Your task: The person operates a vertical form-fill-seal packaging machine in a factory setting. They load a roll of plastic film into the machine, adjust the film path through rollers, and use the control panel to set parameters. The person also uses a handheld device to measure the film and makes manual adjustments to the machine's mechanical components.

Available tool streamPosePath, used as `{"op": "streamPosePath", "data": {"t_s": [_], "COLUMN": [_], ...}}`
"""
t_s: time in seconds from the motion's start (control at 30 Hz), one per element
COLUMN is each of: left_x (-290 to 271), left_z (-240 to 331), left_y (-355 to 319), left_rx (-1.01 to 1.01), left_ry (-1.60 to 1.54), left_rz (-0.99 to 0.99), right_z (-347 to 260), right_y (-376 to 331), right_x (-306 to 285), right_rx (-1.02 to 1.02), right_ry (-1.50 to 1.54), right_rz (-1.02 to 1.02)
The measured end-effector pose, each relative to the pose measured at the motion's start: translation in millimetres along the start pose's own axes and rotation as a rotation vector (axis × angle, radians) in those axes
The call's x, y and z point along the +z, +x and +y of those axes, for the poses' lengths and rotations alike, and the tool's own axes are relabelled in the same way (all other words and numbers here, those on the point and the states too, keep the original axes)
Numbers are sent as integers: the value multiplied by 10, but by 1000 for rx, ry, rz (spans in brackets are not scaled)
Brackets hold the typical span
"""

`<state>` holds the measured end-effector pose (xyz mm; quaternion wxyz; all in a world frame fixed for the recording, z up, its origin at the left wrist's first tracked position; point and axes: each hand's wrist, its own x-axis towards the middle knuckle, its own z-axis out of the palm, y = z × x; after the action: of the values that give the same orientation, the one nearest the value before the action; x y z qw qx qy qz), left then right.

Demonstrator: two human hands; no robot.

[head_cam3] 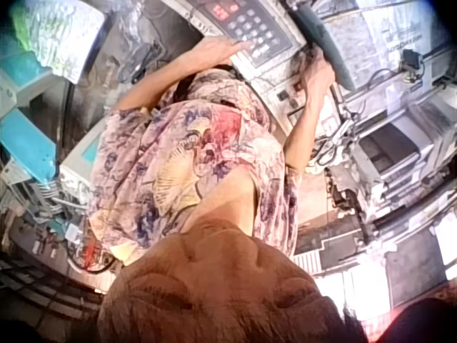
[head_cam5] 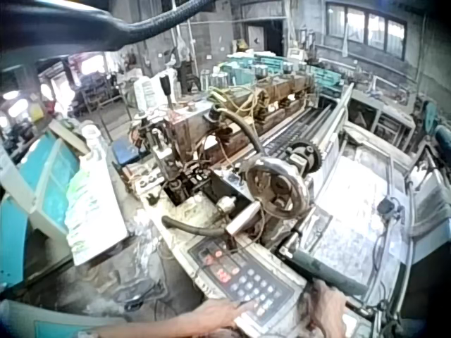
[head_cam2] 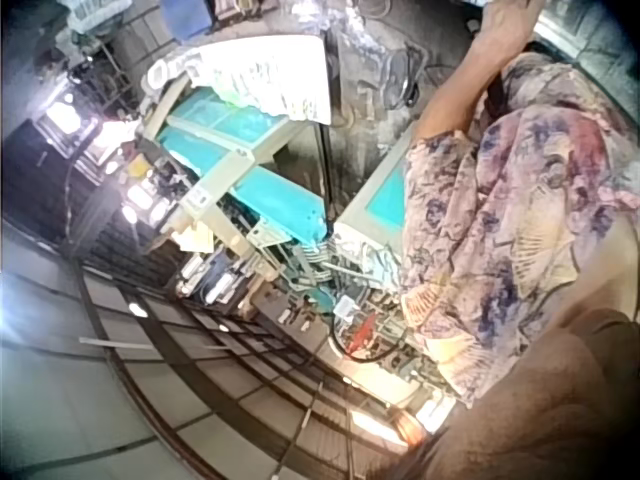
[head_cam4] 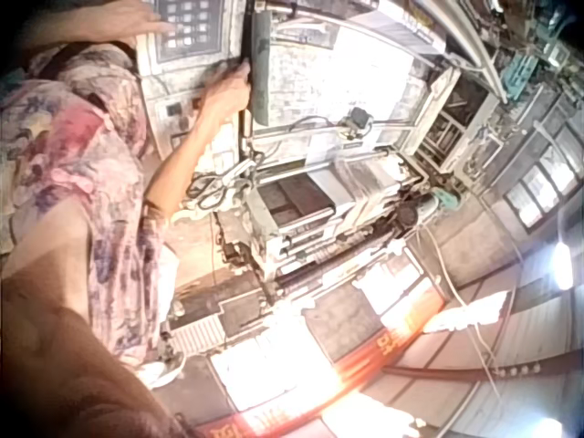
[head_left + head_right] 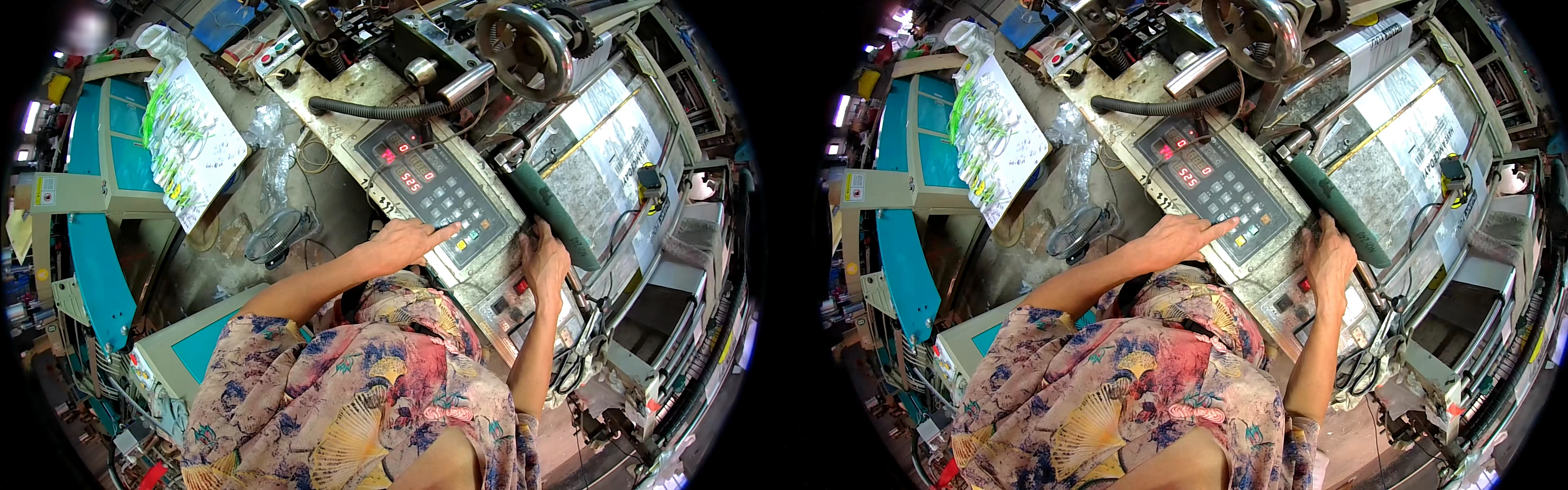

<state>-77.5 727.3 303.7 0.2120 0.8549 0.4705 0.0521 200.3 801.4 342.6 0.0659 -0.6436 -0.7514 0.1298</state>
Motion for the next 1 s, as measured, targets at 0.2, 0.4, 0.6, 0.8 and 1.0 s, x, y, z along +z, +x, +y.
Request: {"op": "streamPosePath", "data": {"t_s": [0.2, 0.4, 0.6, 0.8, 1.0], "left_x": [-8, 21, 13, 13, 13], "left_z": [3, -6, -5, -6, 1], "left_y": [0, 3, -8, -1, -2], "left_rx": [6, 1, 16, 15, 11], "left_ry": [3, 4, 3, 8, 11], "left_rz": [3, 2, 37, 30, 33], "right_z": [10, 6, -10, -6, -21], "right_y": [-3, -4, -10, -16, -18], "right_x": [8, 16, 8, 12, 3], "right_rx": [-15, 7, 11, -2, 4], "right_ry": [9, -16, -21, -13, -6], "right_rz": [15, -1, -6, 1, 2]}}
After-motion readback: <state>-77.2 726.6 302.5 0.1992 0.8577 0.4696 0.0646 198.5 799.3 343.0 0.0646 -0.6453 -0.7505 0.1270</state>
